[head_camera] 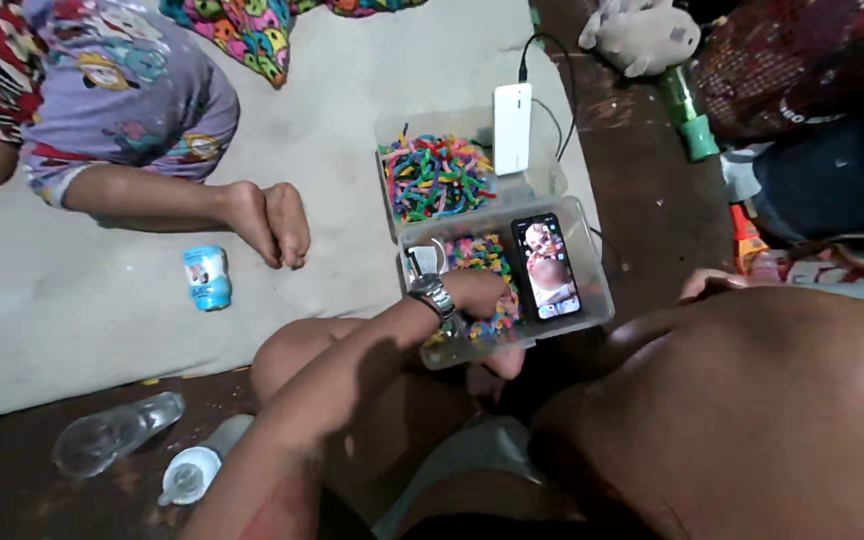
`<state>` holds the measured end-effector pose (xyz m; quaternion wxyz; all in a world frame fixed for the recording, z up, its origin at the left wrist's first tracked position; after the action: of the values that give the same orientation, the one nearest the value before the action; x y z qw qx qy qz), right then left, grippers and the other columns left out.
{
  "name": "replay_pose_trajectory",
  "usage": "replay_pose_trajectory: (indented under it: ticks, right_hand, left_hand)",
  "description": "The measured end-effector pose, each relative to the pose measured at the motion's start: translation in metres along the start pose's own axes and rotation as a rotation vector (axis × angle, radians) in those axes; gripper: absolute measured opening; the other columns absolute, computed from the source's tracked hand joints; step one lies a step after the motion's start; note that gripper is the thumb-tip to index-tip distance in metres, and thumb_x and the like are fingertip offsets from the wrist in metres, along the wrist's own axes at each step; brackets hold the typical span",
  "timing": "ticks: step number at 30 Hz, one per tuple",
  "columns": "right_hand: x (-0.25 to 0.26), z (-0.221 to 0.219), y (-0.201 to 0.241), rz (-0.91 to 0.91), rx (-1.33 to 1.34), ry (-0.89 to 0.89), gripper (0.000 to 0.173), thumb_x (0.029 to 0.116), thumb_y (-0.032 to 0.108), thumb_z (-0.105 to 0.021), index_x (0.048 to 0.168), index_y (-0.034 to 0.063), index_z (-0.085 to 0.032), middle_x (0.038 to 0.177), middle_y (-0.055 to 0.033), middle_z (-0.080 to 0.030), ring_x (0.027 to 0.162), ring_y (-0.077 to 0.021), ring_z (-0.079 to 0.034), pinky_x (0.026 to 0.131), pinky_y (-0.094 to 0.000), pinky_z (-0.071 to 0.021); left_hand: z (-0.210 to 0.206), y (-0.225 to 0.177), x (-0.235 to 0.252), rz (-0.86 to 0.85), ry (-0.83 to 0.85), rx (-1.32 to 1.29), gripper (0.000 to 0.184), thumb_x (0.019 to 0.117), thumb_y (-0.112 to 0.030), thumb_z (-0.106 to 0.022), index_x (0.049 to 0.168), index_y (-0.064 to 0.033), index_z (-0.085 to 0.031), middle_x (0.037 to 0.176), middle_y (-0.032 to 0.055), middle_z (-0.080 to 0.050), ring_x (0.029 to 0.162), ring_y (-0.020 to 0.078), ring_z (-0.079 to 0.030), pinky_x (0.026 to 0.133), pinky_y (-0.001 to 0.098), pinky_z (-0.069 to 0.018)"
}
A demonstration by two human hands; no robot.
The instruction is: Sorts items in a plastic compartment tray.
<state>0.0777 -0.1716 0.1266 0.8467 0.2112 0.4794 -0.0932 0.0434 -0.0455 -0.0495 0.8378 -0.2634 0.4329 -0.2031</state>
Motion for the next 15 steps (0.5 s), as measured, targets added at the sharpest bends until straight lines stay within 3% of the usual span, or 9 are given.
replay_pose_trajectory:
  ticks: [1, 2, 4, 5, 7, 10, 13, 15]
  right_hand:
    - [0.039, 0.04, -0.033, 0.306, 0.121, 0.057, 0.029, 0.1, -0.004, -0.026, 0.093, -0.0069, -0.054, 0.078, -0.0121, -0.063, 0.072, -0.0068, -0.06, 0.074, -0.0135, -0.0481]
    - [0.068, 0.066, -0.053, 0.567, 0.283, 0.221, 0.03, 0.0954, 0.007, -0.029, 0.091, 0.0051, -0.059, 0.073, -0.0026, -0.066, 0.069, -0.0046, -0.064, 0.07, -0.0161, -0.0527]
    - [0.098, 0.09, -0.058, 0.872, 0.356, 0.459, 0.027, 0.1015, 0.043, -0.051, 0.108, 0.0258, -0.071, 0.086, 0.0087, -0.071, 0.081, -0.0032, -0.068, 0.077, -0.0211, -0.0574]
    - [0.1, 0.095, -0.047, 0.924, 0.319, 0.443, 0.027, 0.1019, 0.048, -0.053, 0.109, 0.0284, -0.071, 0.087, 0.0104, -0.07, 0.081, -0.0029, -0.067, 0.078, -0.0218, -0.0573]
    - [0.102, 0.099, -0.02, 0.889, 0.22, 0.273, 0.022, 0.1015, 0.031, -0.049, 0.101, 0.0204, -0.068, 0.082, 0.0062, -0.067, 0.075, -0.0064, -0.065, 0.072, -0.0251, -0.057]
    - [0.101, 0.079, 0.022, 0.913, -0.146, 0.127, 0.015, 0.1042, 0.008, -0.05, 0.104, 0.0034, -0.065, 0.089, -0.0065, -0.066, 0.079, -0.0163, -0.065, 0.075, -0.0376, -0.0569]
    - [0.076, 0.037, 0.056, 1.186, -0.491, 0.069, 0.007, 0.0958, 0.003, -0.066, 0.101, 0.0014, -0.07, 0.089, -0.0102, -0.069, 0.078, -0.0213, -0.068, 0.072, -0.0429, -0.0586]
    - [0.06, 0.011, 0.069, 1.264, -0.621, 0.163, 0.013, 0.0953, 0.014, -0.072, 0.104, 0.0044, -0.071, 0.087, -0.0064, -0.068, 0.077, -0.0173, -0.067, 0.072, -0.0385, -0.0582]
  left_hand:
    - [0.008, 0.0, -0.002, 0.014, -0.028, -0.068, 0.022, 0.0956, -0.007, -0.06, 0.113, 0.005, -0.064, 0.104, 0.0241, -0.066, 0.1, 0.0404, -0.063, 0.083, 0.0613, -0.0482]
    - [0.015, -0.001, -0.005, 0.032, -0.064, -0.139, 0.022, 0.096, -0.007, -0.059, 0.112, 0.0066, -0.063, 0.102, 0.0241, -0.065, 0.098, 0.0391, -0.062, 0.084, 0.0595, -0.0477]
    - [0.027, 0.001, -0.012, 0.098, -0.165, -0.272, 0.019, 0.0973, -0.009, -0.058, 0.107, 0.0068, -0.063, 0.097, 0.0221, -0.063, 0.091, 0.0351, -0.061, 0.08, 0.0556, -0.0479]
    - [0.031, 0.004, -0.016, 0.144, -0.215, -0.334, 0.019, 0.0981, -0.01, -0.058, 0.105, 0.0064, -0.063, 0.094, 0.021, -0.063, 0.088, 0.0332, -0.061, 0.078, 0.054, -0.0487]
    - [0.037, 0.007, -0.025, 0.227, -0.306, -0.49, 0.018, 0.1009, -0.012, -0.055, 0.102, 0.0043, -0.061, 0.089, 0.0163, -0.061, 0.081, 0.0258, -0.059, 0.074, 0.0466, -0.0488]
    - [0.037, 0.004, -0.04, 0.282, -0.476, -0.876, 0.01, 0.102, -0.009, -0.053, 0.1, -0.0006, -0.058, 0.083, 0.006, -0.064, 0.072, 0.0099, -0.06, 0.069, 0.028, -0.0508]
    - [0.036, -0.012, -0.054, 0.229, -0.629, -1.221, 0.006, 0.1014, -0.002, -0.049, 0.098, -0.0047, -0.054, 0.08, 0.003, -0.064, 0.067, 0.0069, -0.061, 0.063, 0.0207, -0.0505]
    - [0.038, -0.026, -0.064, 0.18, -0.69, -1.319, 0.011, 0.1011, 0.0, -0.046, 0.096, -0.0059, -0.053, 0.084, 0.003, -0.064, 0.07, 0.0073, -0.062, 0.064, 0.0203, -0.0515]
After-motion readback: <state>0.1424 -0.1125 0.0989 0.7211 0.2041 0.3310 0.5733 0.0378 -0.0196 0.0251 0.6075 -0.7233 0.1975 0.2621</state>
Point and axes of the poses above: each hand's wrist, its own x-axis towards the middle knuckle, its own z-axis out of the back of the hand, y = z × x, the point moved 8 cm from there along x, towards the middle knuckle
